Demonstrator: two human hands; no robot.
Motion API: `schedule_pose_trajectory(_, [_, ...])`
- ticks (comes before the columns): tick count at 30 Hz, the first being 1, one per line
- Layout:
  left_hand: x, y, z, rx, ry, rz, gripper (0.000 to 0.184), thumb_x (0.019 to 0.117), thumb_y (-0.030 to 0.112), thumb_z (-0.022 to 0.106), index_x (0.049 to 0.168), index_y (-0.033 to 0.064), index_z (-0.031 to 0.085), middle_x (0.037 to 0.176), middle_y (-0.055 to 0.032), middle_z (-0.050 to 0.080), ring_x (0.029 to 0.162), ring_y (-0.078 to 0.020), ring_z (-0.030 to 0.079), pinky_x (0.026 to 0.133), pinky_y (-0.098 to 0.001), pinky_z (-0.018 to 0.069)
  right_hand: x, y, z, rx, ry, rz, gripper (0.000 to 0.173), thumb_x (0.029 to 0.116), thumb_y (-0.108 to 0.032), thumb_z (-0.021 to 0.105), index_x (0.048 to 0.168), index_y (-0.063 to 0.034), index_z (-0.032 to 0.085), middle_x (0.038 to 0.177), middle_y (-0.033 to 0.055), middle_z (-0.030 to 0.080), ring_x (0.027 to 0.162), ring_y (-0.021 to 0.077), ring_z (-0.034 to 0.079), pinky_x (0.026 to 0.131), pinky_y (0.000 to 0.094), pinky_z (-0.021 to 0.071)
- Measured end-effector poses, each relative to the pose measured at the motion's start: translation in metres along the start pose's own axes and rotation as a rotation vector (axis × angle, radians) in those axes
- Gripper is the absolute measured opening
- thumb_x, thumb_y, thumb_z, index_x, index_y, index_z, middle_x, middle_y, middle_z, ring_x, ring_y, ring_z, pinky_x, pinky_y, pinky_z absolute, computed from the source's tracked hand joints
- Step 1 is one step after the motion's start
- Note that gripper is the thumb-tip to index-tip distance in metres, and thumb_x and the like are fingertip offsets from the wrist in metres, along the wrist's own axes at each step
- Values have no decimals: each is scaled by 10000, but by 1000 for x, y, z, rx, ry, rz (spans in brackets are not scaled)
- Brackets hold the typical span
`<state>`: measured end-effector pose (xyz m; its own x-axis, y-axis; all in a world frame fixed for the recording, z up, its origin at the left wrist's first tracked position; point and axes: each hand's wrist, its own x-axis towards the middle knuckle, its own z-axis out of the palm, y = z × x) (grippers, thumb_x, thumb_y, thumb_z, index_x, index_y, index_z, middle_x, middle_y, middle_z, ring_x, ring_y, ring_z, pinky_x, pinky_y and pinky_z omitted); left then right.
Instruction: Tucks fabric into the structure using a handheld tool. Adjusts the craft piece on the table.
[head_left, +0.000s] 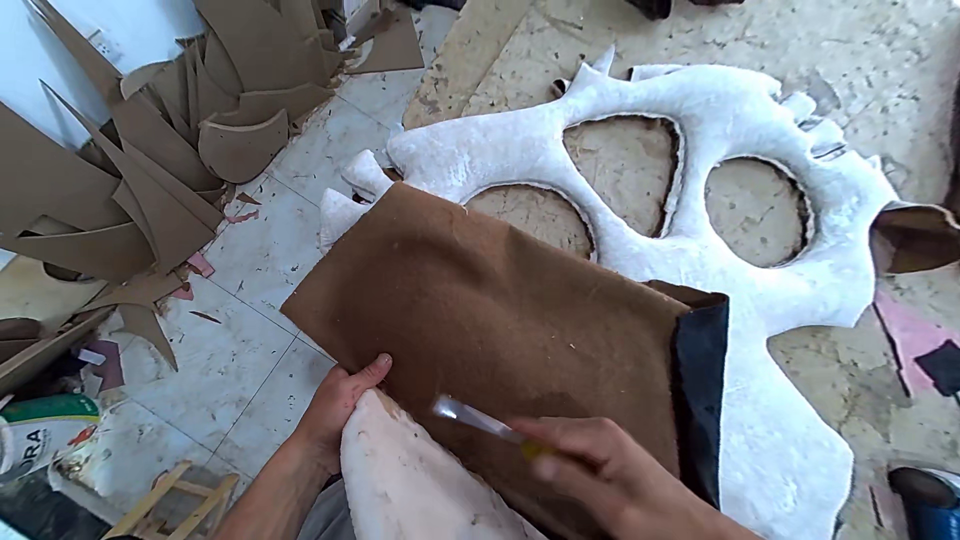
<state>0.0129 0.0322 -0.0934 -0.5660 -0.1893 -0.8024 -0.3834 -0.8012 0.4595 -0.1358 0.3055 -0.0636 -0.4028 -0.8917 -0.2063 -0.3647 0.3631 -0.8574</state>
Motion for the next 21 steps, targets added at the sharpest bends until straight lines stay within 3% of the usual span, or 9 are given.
schedule_pose_trajectory(1, [0,0,0,-3,2,-1,227,1092,184,462,1143,47,635,886,-113,751,772,-160,752,688,-295,640,2,-6,-2,274,180,94,330,1040,-364,564,1318,-244,697,818,-27,682,597,21,579,528,202,504])
schedule_pose_trajectory(3, [0,-2,0,-10,18,-5,220,1088,192,474,1143,47,630,887,-117,750,772,-164,752,683,-298,640,15,-23,-26,566,435,183,349,1008,-468,599,1329,-347,667,799,-59,660,522,13,540,442,179,476])
schedule_pose_trajectory(5, [1,-4,-3,2,54,12,217,1079,194,503,1157,32,623,888,-127,745,770,-172,749,687,-307,639,23,-27,-44,575,451,145,402,1015,-491,576,1380,-328,619,780,-55,605,508,36,520,428,185,471])
schedule_pose_trajectory(8, [6,-8,-6,16,73,41,256,1087,220,487,1172,12,610,886,-131,737,775,-173,743,700,-314,639,16,-20,-32,197,245,148,368,1023,-502,544,1305,-282,633,733,-56,592,537,45,532,470,225,473])
schedule_pose_trajectory(11, [6,-11,-11,1,-33,35,238,1077,186,486,1155,11,628,912,-145,742,816,-191,748,750,-341,640,14,-21,-7,-263,41,47,380,1031,-414,507,1308,-186,634,918,0,709,700,129,667,573,386,575])
schedule_pose_trajectory(12, [7,-9,-13,10,-81,18,203,1049,146,516,1137,8,635,925,-154,744,834,-201,748,772,-353,637,15,-20,0,-384,33,-36,349,1027,-373,495,1287,-192,643,948,13,717,713,154,684,558,404,577])
schedule_pose_trajectory(15, [14,0,-16,85,-155,-54,162,983,81,604,1117,6,656,950,-164,751,869,-216,751,810,-366,632,18,-16,4,-608,22,-227,354,1032,-304,457,1305,-294,682,845,28,670,626,196,647,462,383,497])
schedule_pose_trajectory(19, [21,2,-14,146,-111,-72,216,1025,166,621,1167,9,658,960,-162,753,869,-219,753,807,-362,632,21,-24,-2,-752,-80,-294,415,960,-241,474,1304,-313,694,799,33,645,567,214,613,406,377,441])
schedule_pose_trajectory(21, [20,1,-12,143,-75,-44,234,1017,159,635,1201,16,639,964,-162,755,866,-221,757,804,-359,635,22,-26,-4,-783,-105,-305,408,965,-250,471,1302,-311,693,794,37,634,550,216,597,395,372,422])
